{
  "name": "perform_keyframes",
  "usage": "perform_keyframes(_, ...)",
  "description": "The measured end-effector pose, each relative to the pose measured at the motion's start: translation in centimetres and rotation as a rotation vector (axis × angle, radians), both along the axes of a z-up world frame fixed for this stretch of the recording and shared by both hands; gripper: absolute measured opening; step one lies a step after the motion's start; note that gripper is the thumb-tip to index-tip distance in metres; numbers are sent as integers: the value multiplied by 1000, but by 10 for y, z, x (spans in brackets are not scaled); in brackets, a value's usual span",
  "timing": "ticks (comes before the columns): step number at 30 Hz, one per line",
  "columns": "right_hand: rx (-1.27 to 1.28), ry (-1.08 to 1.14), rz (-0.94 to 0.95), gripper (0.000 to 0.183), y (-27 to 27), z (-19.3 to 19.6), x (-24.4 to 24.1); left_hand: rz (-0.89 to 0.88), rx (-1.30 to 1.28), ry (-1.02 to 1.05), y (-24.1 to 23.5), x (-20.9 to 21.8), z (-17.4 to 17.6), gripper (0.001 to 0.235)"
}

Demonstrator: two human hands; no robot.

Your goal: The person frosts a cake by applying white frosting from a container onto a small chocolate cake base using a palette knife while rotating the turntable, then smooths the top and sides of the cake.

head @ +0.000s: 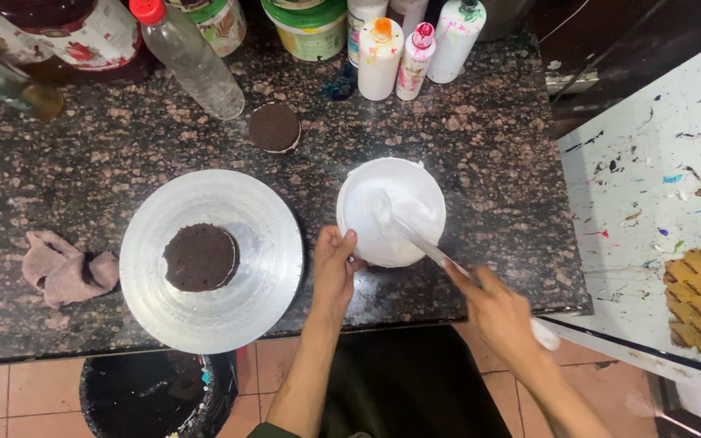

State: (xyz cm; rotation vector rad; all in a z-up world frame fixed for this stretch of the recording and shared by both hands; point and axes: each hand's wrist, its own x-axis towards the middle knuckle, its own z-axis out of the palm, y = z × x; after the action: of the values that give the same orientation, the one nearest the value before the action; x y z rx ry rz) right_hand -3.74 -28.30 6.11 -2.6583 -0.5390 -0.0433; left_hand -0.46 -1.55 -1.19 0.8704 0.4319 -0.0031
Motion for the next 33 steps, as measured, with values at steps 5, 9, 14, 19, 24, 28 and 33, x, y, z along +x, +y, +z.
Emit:
perform_keyframes(5,-542,281,-8,88,-55,69,-19,43,-45,76,-11,-11,-9,18)
perform_keyframes(9,-375,379,-43,71,-71,102,-9,42,-29,32,-16,-15,-12,21)
perform_keyframes(14,508,861,-226,37,-23,36,40,43,19,5,-16,-15,-10,20)
perform_keyframes(19,683,1100,-309,30,-4,-19,50,52,30,30,-18,-15,-9,20)
perform_keyframes(24,345,1025,-324,36,-78,-12,9,98,-9,-6,-23,-15,-13,20)
perform_keyframes(28,397,1151,-397,38,-128,3,0,138,15,22,-26,-17,-8,18)
perform_keyframes(33,561,814,-127,30,-94,-10,21,209,21,55,-36,-25,-6,17)
